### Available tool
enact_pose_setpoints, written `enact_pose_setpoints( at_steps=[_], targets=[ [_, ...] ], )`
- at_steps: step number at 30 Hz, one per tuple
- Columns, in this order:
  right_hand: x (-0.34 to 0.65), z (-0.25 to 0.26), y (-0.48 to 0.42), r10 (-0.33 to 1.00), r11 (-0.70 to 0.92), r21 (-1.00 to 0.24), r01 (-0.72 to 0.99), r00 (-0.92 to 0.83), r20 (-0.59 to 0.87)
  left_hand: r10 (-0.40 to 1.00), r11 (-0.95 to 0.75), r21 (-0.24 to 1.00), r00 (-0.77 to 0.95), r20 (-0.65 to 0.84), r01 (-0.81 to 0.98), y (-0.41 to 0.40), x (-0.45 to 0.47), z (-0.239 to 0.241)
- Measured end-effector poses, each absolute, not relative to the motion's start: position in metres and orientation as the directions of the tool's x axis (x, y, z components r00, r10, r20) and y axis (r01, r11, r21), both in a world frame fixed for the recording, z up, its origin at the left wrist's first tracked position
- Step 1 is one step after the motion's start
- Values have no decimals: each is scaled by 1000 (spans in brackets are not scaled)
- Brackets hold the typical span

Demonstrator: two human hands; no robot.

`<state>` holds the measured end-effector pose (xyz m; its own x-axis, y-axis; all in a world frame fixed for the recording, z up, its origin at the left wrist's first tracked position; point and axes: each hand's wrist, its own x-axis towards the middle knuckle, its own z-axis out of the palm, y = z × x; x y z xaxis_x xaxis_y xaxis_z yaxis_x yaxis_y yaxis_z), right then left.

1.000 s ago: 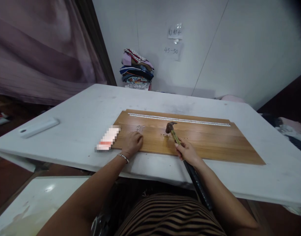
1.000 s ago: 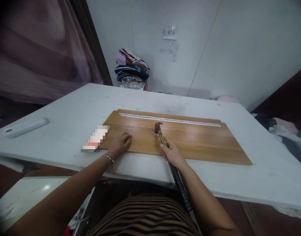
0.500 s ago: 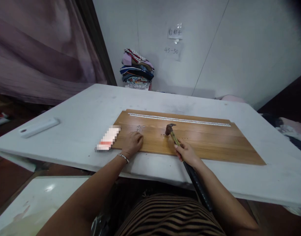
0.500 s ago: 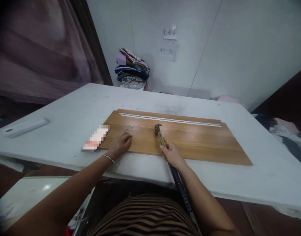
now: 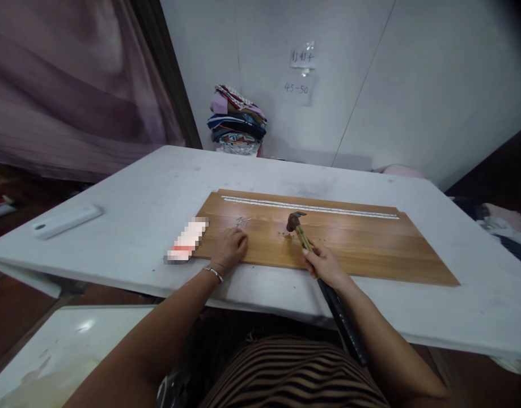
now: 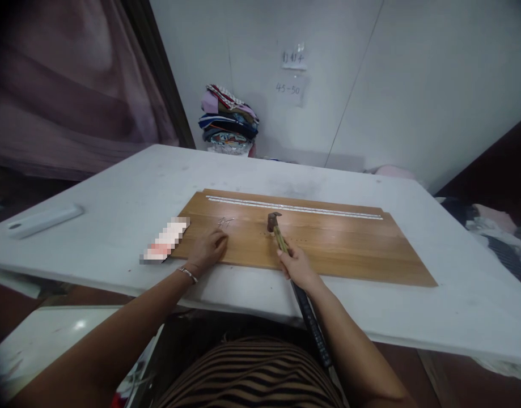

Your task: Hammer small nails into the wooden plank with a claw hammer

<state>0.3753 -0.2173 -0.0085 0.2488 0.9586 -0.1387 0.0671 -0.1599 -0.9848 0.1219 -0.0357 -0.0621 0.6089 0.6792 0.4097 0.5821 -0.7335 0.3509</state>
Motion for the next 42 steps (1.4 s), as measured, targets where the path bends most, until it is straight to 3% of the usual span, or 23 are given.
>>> enact_pose_setpoints(
  at_steps=[42],
  targets=[
    [376, -9, -218, 947, -198, -978, 72, 271, -172, 681, -732, 373, 606, 411, 570, -36, 122, -62]
  ],
)
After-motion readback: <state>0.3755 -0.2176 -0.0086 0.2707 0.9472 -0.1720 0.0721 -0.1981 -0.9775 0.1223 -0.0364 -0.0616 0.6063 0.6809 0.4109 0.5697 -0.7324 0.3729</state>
